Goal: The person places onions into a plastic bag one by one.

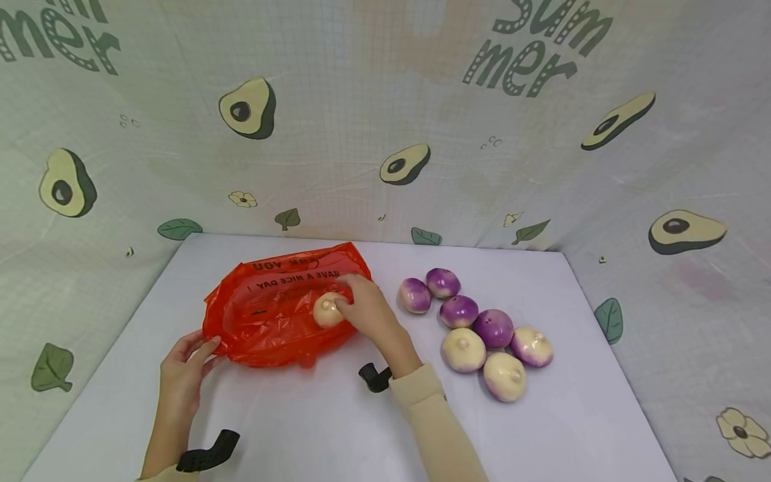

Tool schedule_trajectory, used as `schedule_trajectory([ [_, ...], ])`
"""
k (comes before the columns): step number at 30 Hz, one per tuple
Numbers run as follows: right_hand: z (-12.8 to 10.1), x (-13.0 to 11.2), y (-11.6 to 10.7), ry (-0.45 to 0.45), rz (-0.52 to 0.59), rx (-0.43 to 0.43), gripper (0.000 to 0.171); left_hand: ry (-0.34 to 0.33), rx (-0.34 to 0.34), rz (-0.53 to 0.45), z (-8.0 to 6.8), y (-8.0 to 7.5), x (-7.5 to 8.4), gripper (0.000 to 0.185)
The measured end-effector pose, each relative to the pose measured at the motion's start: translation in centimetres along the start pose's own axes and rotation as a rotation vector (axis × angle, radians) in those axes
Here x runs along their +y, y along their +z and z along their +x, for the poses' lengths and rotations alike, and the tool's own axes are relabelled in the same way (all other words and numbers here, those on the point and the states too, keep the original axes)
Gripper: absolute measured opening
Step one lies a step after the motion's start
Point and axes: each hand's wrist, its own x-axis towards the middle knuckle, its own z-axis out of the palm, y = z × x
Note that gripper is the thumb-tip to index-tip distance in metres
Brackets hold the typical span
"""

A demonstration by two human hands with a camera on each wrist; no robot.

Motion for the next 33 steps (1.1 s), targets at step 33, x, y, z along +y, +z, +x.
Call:
schedule_trajectory([
  [33, -10.9, 7.3, -2.5, -0.043, 0.172, 0.528, 0.031, -0.031, 0.030, 0.012, -2.1, 0.6, 2.5, 0.053],
])
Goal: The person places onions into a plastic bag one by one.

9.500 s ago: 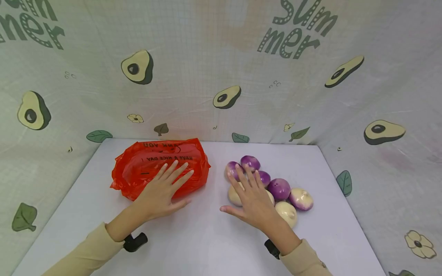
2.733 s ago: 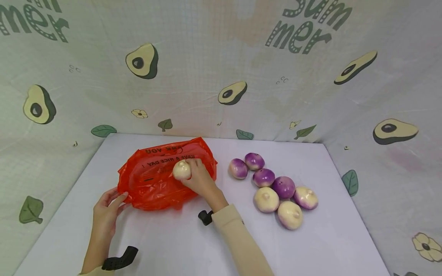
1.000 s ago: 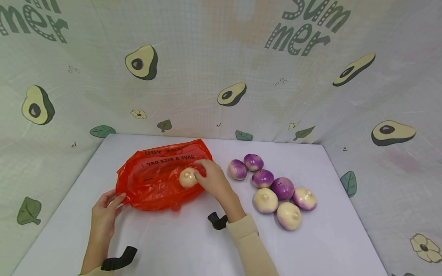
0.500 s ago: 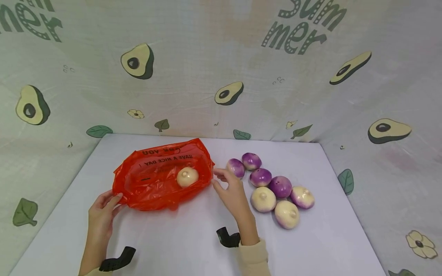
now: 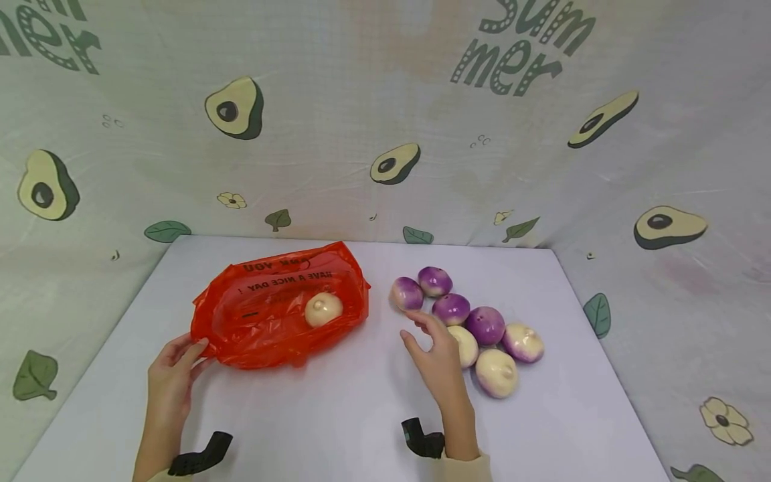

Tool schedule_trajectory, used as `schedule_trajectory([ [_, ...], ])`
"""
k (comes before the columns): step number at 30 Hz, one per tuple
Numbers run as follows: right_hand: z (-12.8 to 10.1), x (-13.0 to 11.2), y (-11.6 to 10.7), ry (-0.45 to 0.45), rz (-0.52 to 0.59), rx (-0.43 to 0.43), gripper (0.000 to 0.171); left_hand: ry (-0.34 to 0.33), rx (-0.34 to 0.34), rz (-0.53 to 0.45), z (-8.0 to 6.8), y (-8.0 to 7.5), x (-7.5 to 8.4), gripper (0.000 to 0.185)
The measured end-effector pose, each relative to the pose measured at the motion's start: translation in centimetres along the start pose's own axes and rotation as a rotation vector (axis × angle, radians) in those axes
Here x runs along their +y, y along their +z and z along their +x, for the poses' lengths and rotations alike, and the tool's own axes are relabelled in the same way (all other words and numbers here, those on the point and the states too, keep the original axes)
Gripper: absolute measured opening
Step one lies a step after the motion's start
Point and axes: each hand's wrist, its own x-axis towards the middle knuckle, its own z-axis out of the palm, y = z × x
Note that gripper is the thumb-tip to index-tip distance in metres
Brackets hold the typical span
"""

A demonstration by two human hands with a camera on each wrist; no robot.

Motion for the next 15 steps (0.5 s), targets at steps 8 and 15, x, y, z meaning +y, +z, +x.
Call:
schedule_trajectory([
  [8, -1.3, 1.3, -1.2, 0.117, -0.060, 0.062, 0.032, 0.008, -0.004, -0.016, 0.2, 0.0, -0.5, 0.054],
  [15, -2.6, 2.5, -1.7, 0.172, -0.084, 0.110, 0.032, 0.041, -0.027, -0.054, 1.3, -0.4, -1.8, 0.054],
])
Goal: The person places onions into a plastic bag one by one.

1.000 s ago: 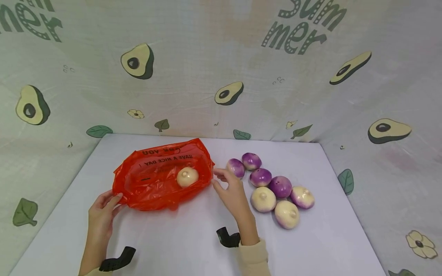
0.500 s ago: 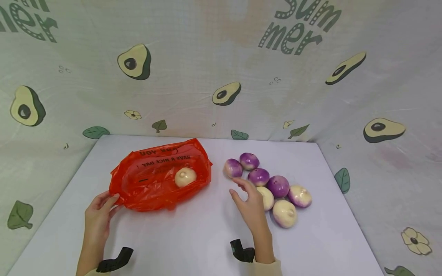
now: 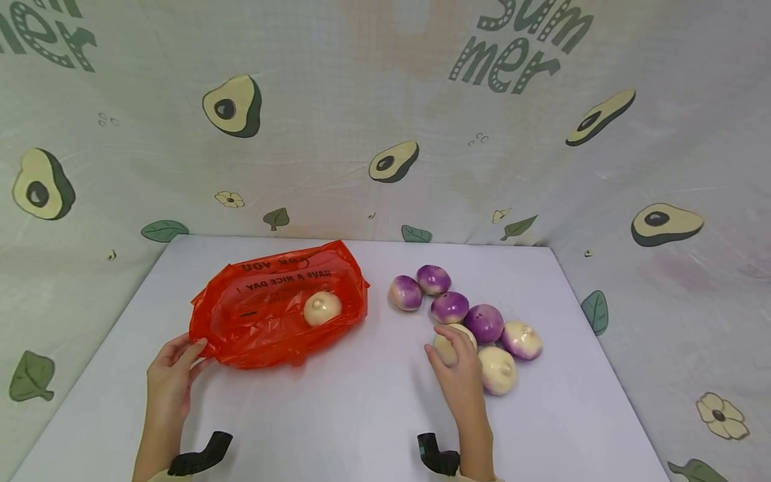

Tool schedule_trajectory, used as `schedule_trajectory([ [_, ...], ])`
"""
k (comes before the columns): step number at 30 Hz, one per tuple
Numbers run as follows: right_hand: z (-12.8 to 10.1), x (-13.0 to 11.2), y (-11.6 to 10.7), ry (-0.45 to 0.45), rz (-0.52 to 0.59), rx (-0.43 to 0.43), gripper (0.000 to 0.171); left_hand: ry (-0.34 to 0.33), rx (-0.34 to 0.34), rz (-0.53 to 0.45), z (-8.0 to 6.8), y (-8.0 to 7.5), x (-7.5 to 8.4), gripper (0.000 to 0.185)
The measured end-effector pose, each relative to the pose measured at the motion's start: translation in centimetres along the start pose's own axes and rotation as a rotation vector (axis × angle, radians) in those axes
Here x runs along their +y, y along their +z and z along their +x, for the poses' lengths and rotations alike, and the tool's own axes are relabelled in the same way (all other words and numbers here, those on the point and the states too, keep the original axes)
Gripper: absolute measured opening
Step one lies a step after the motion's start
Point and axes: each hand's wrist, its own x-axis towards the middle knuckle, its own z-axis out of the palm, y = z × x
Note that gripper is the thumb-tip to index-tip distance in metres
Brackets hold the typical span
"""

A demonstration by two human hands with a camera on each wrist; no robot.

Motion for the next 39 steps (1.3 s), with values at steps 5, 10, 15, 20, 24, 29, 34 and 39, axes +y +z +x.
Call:
schedule_trajectory([
  [5, -0.8, 1.5, -0.4, 0.046, -0.058, 0.023, 0.037, 0.024, 0.013, -0.012, 0.9, -0.2, -1.1, 0.054],
  [10, -1.5, 2.9, -0.8, 0.069, -0.090, 0.051, 0.041, 0.011, 0.029, -0.013, 1.0, -0.2, -1.3, 0.053],
  [15, -1.8, 4.1, -0.9, 0.026, -0.074, 0.088, 0.047, 0.036, 0.008, -0.042, 2.1, -0.6, -2.6, 0.053],
  [20, -1.9, 5.2, -0.6, 0.006, -0.078, 0.083, 0.055, 0.028, 0.017, -0.061, 4.0, -0.9, -4.6, 0.058],
  [24, -1.6, 6.1, -0.2, 0.027, -0.102, 0.034, 0.060, 0.015, 0.028, -0.047, 4.4, -0.8, -5.0, 0.059],
  [29, -1.5, 6.6, 0.2, 0.054, -0.144, -0.014, 0.065, 0.022, 0.017, -0.021, 3.3, -0.6, -3.8, 0.056],
  [34, -0.9, 6.7, 0.7, -0.018, -0.138, 0.046, 0.064, -0.004, 0.017, -0.028, 3.3, -0.5, -3.5, 0.059],
  [39, 0.1, 6.8, 1.5, -0.073, -0.137, 0.129, 0.059, 0.020, 0.018, -0.030, 3.6, -0.5, -3.9, 0.060],
])
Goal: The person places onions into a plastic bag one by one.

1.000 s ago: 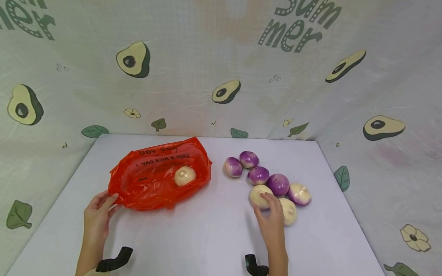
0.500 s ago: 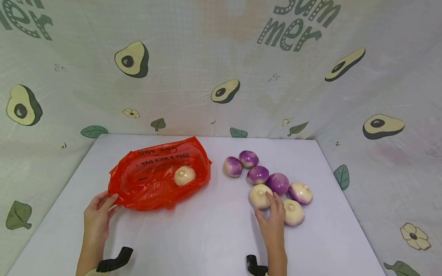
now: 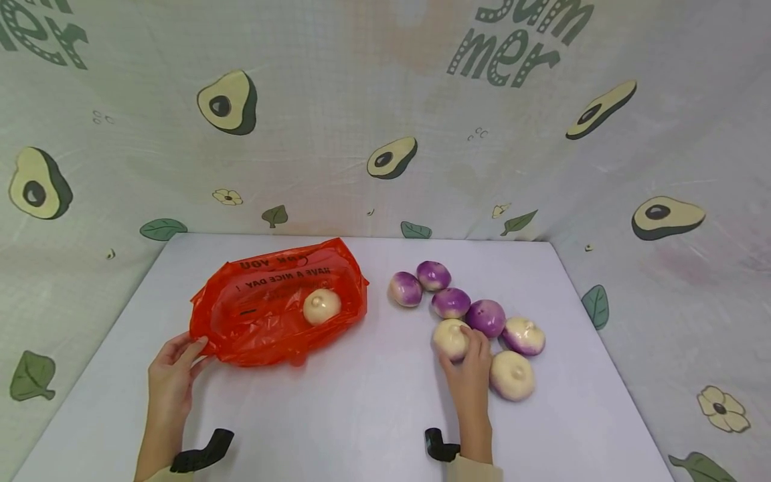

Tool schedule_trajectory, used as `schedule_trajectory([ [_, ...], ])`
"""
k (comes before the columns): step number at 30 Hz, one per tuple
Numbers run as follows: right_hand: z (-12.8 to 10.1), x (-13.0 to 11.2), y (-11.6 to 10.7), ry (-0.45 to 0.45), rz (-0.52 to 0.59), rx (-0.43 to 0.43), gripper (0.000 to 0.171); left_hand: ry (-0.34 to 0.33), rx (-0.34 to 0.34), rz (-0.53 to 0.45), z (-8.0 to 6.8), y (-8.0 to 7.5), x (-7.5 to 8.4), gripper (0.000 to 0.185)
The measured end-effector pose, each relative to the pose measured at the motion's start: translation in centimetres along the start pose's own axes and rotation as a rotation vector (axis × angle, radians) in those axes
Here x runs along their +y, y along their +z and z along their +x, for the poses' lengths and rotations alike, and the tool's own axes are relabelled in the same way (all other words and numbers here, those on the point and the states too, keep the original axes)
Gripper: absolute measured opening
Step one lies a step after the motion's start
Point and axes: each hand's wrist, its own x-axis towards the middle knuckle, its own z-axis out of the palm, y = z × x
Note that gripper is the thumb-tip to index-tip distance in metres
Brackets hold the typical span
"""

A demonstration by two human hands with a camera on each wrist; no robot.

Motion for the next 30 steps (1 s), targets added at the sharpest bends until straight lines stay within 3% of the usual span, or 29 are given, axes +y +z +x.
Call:
schedule_trajectory([
  [3, 0.4, 0.1, 0.2, 0.032, 0.008, 0.010, 0.058, 0.014, -0.015, 0.006, 0.4, -0.1, -0.4, 0.061],
  [8, 0.7, 0.2, -0.1, 0.105, 0.027, -0.042, 0.059, -0.029, 0.019, -0.038, 1.1, -0.1, -1.0, 0.066],
  [14, 0.8, 0.2, -0.4, 0.138, 0.034, -0.091, 0.060, -0.057, 0.013, 0.023, -3.6, 1.0, 4.3, 0.056],
  [16, 0.8, 0.1, -0.5, 0.149, 0.028, -0.107, 0.060, -0.054, 0.012, 0.036, -4.3, 1.2, 5.0, 0.054],
  [21, 0.9, 0.1, -0.6, 0.156, 0.025, -0.121, 0.060, -0.041, 0.018, 0.021, -3.9, 1.2, 4.5, 0.054],
  [28, 0.9, 0.2, -0.6, 0.139, 0.019, -0.121, 0.060, -0.011, -0.023, 0.014, -1.4, 0.3, 1.5, 0.062],
  [30, 0.9, 0.2, -0.6, 0.133, 0.018, -0.120, 0.060, -0.014, -0.021, 0.009, -1.2, 0.2, 1.3, 0.062],
])
